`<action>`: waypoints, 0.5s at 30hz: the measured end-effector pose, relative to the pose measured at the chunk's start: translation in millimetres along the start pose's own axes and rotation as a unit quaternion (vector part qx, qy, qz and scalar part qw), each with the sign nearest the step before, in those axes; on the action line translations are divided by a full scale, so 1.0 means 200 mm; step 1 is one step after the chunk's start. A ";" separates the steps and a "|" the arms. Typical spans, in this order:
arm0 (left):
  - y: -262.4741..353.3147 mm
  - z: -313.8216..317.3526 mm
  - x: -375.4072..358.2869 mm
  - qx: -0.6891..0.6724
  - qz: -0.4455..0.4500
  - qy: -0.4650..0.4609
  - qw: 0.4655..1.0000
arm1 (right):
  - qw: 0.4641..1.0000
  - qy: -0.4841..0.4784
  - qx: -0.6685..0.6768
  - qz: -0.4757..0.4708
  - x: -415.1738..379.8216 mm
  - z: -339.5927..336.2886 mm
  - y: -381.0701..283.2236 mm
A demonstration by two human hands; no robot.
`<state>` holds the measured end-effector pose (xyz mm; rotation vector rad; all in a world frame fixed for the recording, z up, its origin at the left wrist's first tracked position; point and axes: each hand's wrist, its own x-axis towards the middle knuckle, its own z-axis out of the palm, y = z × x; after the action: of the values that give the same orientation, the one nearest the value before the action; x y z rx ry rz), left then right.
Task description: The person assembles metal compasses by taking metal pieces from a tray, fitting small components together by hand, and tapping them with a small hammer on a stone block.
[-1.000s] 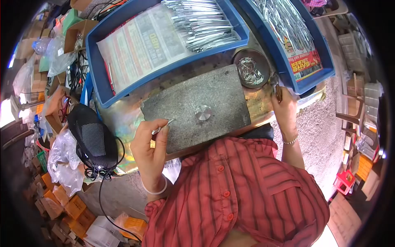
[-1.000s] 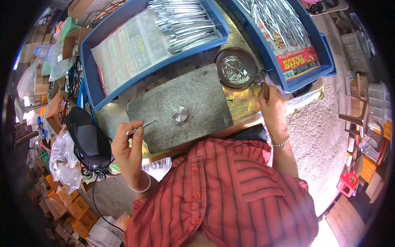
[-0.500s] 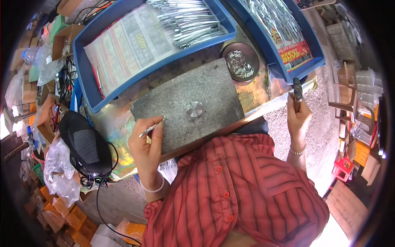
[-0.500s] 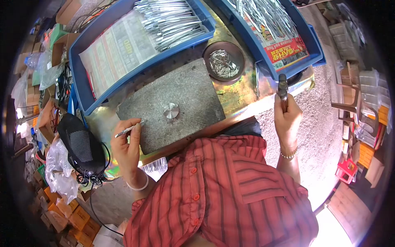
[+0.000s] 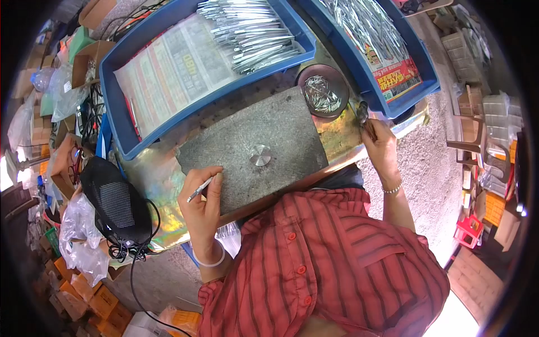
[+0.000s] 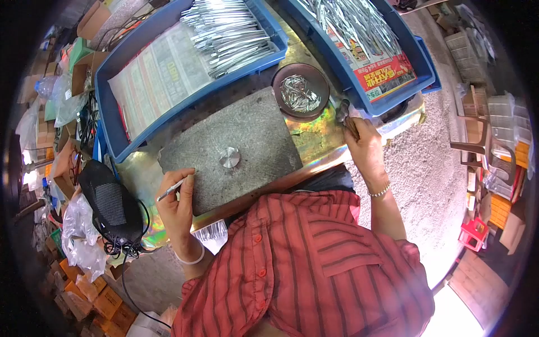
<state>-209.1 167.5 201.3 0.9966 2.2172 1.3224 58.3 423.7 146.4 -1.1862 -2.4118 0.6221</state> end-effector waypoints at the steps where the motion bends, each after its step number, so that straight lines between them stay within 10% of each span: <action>1: 0.00 0.00 0.00 -0.002 0.001 0.002 1.000 | 1.000 0.002 0.008 -0.005 0.00 -0.01 0.01; 15: 0.01 0.02 0.02 0.003 0.005 0.009 1.000 | 0.997 0.044 0.061 -0.036 0.19 0.07 -0.32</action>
<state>-208.0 174.1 201.3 1.0021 2.2327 1.3350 -12.3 416.1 175.1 -1.0511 -2.2973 0.6696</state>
